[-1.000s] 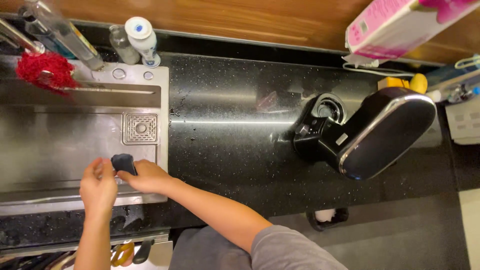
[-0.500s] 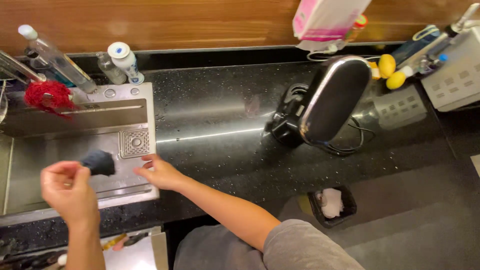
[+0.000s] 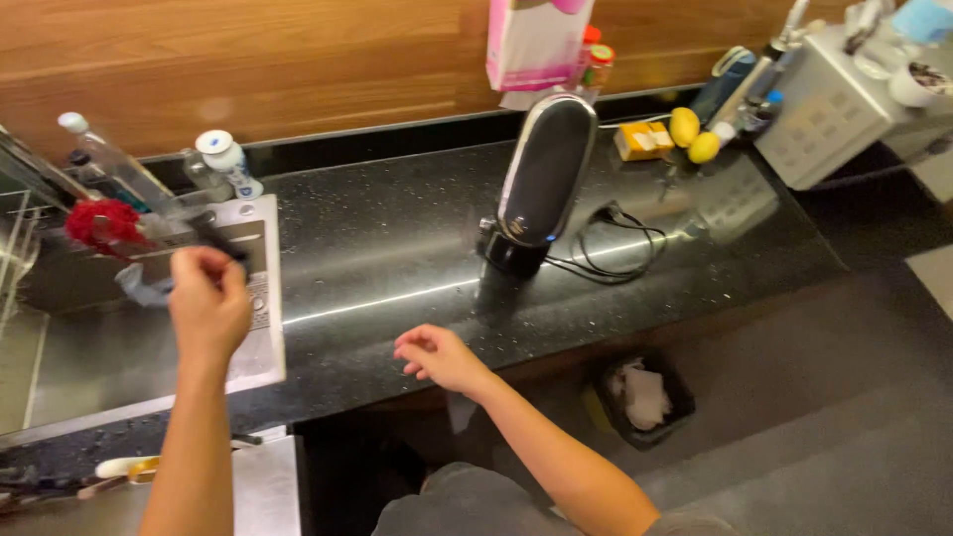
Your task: Cleaning and wiping down a stand mixer and its power cord.
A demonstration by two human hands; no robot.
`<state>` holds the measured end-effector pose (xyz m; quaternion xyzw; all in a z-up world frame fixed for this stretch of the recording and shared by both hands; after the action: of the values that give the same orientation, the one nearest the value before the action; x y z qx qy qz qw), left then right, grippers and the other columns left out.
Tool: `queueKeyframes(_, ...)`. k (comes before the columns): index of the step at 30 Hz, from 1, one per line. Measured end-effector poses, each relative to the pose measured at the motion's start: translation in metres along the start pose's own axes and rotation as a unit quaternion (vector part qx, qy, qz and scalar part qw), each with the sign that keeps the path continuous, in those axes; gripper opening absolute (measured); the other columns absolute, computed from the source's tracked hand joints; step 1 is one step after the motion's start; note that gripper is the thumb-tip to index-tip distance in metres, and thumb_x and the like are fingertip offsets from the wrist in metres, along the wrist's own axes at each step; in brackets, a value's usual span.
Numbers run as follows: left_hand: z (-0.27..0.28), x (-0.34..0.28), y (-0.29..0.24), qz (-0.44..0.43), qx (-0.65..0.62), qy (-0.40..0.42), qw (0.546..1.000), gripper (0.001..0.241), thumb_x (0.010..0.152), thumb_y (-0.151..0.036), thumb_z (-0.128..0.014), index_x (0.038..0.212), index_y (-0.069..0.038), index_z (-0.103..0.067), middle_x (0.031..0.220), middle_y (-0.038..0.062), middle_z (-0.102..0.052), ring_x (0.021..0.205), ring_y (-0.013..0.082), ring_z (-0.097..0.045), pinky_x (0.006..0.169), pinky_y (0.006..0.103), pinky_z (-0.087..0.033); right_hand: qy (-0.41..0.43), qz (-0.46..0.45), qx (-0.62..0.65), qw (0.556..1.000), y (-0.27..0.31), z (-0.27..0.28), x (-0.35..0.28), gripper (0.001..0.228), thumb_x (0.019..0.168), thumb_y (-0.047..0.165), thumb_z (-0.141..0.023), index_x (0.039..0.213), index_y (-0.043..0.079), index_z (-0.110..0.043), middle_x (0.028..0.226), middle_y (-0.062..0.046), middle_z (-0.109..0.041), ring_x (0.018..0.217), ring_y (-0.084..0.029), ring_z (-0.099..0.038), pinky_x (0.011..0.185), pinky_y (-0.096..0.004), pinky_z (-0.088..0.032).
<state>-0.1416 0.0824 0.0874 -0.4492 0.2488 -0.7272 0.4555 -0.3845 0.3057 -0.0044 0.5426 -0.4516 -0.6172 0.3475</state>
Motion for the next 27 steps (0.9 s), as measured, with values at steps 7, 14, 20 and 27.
queueKeyframes(7,-0.101,-0.027,-0.121,-0.039,-0.314,0.157,0.936,0.019,0.101,-0.003,-0.063,0.112,-0.008,-0.049,0.098,0.001,-0.059,0.085,0.0092,-0.057,0.075,0.0238,-0.049,-0.180,0.216,-0.045,0.959,0.070,0.060,-0.063,0.051,0.097,0.028,-0.070,0.141,0.006,-0.054,0.128,-0.012,-0.060,0.116,-0.016,-0.060,0.088,-0.030,-0.058)
queueKeyframes(14,-0.149,-0.068,-0.203,-0.026,-0.481,0.351,0.803,0.026,0.097,0.000,-0.065,0.109,-0.011,-0.044,0.101,0.001,-0.063,0.090,0.0065,-0.060,0.078,0.0233,-0.052,-0.031,0.276,0.007,0.961,0.088,0.108,-0.077,0.043,0.099,0.022,-0.071,0.134,0.003,-0.056,0.123,0.002,-0.058,0.111,-0.007,-0.054,0.093,-0.024,-0.047)
queueKeyframes(20,-0.166,-0.062,-0.232,-0.041,-0.354,0.376,0.856,0.027,0.096,-0.006,-0.067,0.107,-0.010,-0.043,0.095,0.001,-0.061,0.075,0.0088,-0.056,0.062,0.0264,-0.044,-0.167,0.235,-0.091,0.953,0.097,0.165,-0.083,0.024,0.098,0.020,-0.075,0.086,-0.001,-0.072,0.072,0.011,-0.055,0.067,-0.001,-0.044,0.057,-0.022,-0.036)
queueKeyframes(27,-0.207,-0.023,-0.237,-0.137,0.037,0.346,0.928,0.051,0.074,-0.052,-0.084,0.098,-0.013,-0.064,0.069,0.007,-0.066,0.063,0.0227,-0.060,0.058,0.0389,-0.046,-0.203,0.283,-0.192,0.918,0.132,0.234,-0.062,0.028,0.095,0.026,-0.075,0.086,-0.001,-0.070,0.062,0.006,-0.053,0.059,-0.002,-0.043,0.052,-0.024,-0.037)
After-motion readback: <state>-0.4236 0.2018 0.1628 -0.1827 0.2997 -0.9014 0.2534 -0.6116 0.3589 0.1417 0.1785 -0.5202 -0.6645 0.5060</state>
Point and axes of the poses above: each hand's wrist, its own x-axis towards the middle knuckle, its own z-axis out of the back of the hand, y = z × x, the point moved 2 cm from there along x, towards the middle knuckle
